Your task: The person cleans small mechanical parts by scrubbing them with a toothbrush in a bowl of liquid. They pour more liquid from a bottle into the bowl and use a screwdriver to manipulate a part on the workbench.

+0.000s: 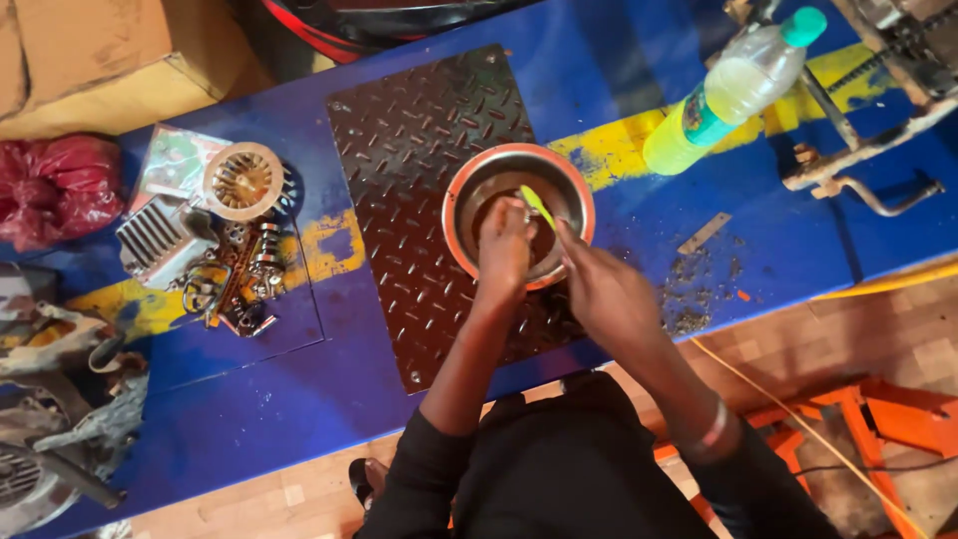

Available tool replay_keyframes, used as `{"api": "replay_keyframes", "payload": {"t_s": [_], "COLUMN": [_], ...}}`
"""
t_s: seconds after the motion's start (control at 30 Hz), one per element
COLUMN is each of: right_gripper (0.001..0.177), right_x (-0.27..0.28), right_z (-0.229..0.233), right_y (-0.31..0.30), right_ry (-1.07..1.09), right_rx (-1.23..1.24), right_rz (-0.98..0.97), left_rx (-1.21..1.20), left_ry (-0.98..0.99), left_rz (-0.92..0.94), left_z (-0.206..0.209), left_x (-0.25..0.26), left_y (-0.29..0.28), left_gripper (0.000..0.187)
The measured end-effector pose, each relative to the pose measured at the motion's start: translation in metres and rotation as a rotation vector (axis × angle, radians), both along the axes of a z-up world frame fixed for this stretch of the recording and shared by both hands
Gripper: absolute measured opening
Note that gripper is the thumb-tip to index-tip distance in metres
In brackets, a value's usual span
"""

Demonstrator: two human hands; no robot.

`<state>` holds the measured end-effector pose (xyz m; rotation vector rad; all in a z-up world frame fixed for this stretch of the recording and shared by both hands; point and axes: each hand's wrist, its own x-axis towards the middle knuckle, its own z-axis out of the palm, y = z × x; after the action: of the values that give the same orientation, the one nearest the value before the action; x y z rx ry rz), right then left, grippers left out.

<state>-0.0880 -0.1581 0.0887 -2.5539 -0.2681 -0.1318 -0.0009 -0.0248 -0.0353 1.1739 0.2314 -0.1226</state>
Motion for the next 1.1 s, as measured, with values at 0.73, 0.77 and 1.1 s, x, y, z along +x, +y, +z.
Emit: {"api": "replay_keyframes", "payload": {"t_s": [0.73,0.77,1.1], "right_gripper": [0.029,0.031,0.052], "right_x": [0.081,0.076,-0.004], "right_z": [-0.049,-0.033,0.003], "right_y": [0.014,0.015,0.013], "right_ry": [0.336,0.330,0.092], "right_rx": [-0.590,-0.593,-0.136], "right_rz": [0.078,0.081,-0.086], "left_rx": [-0.047,-0.083,0.023], "left_ry": [-0.039,-0.026,0.028], "left_rz": [-0.008,-0.002,0.034], "left_z": [0.019,0.025,0.005], "left_x": [0.008,0.006,0.004], "left_y": [0.029,0.031,0.013], "left_gripper": [0.027,0.026,0.025]}}
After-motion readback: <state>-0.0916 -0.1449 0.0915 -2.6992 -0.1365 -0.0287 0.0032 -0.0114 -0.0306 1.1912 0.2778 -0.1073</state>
